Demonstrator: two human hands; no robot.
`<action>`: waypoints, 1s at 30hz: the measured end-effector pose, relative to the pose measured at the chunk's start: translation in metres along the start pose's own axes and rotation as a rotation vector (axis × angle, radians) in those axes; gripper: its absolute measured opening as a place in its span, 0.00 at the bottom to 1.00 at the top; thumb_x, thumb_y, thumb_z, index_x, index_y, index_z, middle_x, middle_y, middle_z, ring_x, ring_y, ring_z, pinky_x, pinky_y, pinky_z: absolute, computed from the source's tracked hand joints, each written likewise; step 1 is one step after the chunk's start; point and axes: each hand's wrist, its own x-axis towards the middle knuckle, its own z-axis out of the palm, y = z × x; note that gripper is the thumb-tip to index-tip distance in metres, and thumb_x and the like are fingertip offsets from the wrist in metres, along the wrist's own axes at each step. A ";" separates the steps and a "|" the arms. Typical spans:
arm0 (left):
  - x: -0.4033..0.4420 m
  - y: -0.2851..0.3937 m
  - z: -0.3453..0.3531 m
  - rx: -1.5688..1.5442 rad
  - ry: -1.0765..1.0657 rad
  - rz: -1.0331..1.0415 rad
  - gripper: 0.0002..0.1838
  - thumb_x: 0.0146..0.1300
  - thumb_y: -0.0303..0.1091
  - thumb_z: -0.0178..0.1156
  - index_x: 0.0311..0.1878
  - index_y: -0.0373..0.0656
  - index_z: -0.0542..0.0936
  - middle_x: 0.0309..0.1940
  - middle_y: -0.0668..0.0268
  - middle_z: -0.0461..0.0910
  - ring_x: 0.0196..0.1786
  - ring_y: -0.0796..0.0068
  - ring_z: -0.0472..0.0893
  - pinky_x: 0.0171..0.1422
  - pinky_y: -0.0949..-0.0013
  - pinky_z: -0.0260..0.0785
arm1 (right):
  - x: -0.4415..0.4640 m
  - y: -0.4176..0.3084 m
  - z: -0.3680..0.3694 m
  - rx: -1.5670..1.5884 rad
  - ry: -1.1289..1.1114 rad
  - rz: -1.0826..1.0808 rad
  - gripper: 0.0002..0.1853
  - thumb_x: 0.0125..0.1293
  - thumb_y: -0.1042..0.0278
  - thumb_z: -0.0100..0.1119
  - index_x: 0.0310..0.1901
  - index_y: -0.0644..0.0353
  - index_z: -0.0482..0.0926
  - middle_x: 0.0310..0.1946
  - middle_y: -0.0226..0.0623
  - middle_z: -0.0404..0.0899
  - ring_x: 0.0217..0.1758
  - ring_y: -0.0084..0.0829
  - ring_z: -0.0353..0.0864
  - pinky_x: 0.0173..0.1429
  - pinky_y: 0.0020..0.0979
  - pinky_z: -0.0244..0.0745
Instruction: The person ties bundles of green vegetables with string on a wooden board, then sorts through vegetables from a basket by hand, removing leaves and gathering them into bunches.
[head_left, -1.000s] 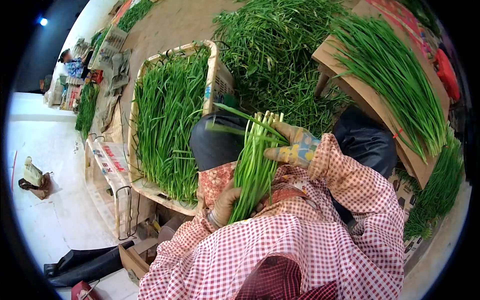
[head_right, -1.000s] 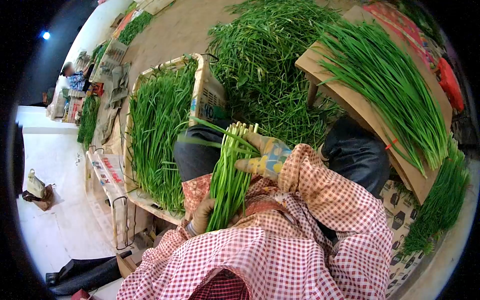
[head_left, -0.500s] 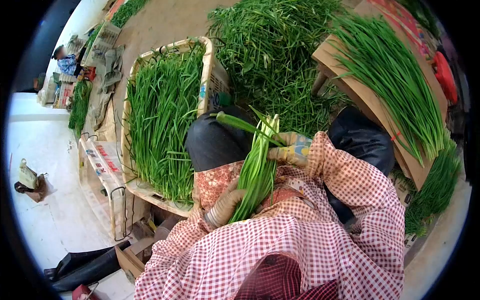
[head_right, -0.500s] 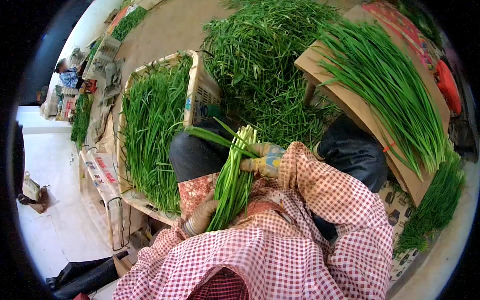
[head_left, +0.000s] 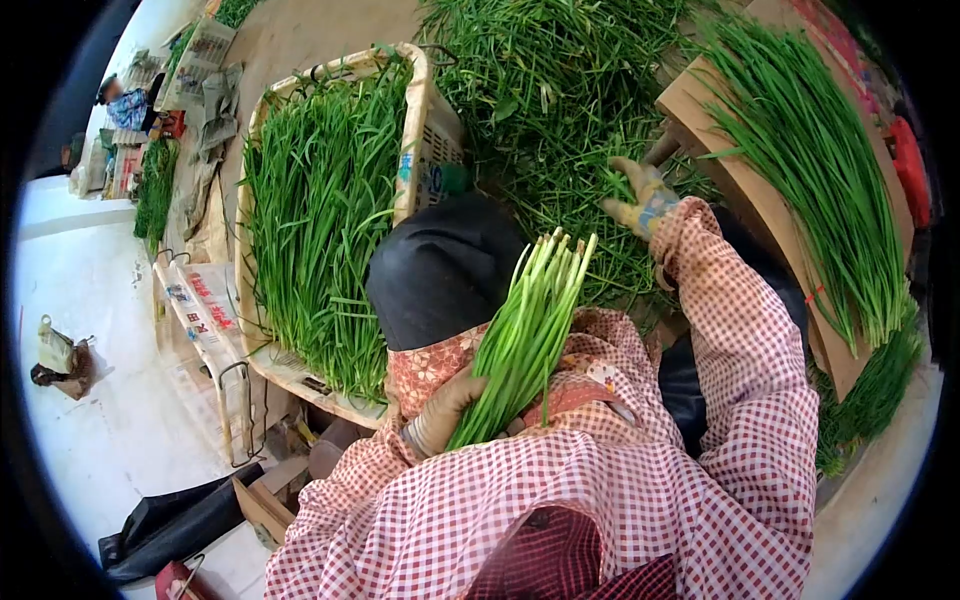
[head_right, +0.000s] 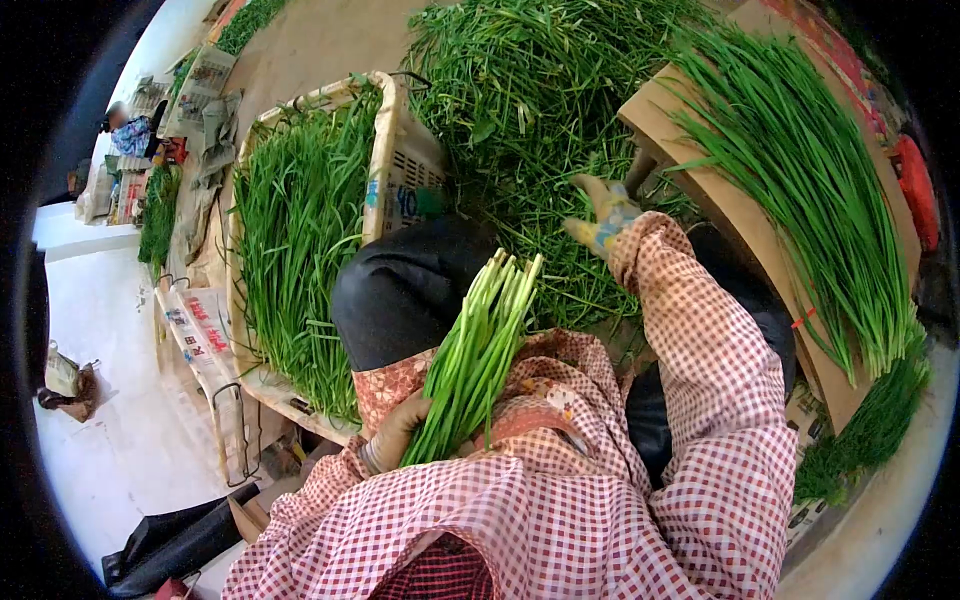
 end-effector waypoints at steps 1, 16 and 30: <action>-0.001 0.000 -0.001 -0.036 -0.036 -0.007 0.27 0.62 0.40 0.54 0.63 0.37 0.68 0.49 0.56 0.79 0.38 0.67 0.83 0.42 0.66 0.81 | -0.002 -0.008 -0.005 0.172 0.019 -0.120 0.19 0.59 0.58 0.63 0.49 0.60 0.79 0.65 0.52 0.62 0.63 0.46 0.70 0.63 0.44 0.69; -0.003 -0.016 -0.017 -0.142 -0.173 0.091 0.25 0.62 0.41 0.54 0.58 0.34 0.73 0.48 0.52 0.80 0.45 0.61 0.83 0.49 0.59 0.79 | -0.092 -0.082 0.014 0.612 -0.065 -0.405 0.29 0.48 0.51 0.69 0.51 0.55 0.78 0.65 0.53 0.60 0.68 0.52 0.63 0.67 0.45 0.61; 0.008 -0.027 -0.047 -0.341 -0.345 0.045 0.21 0.65 0.39 0.52 0.54 0.34 0.77 0.47 0.53 0.82 0.45 0.62 0.83 0.52 0.61 0.78 | -0.099 -0.086 -0.020 0.232 -0.024 -0.481 0.44 0.44 0.48 0.72 0.62 0.61 0.68 0.63 0.52 0.62 0.65 0.52 0.65 0.67 0.42 0.65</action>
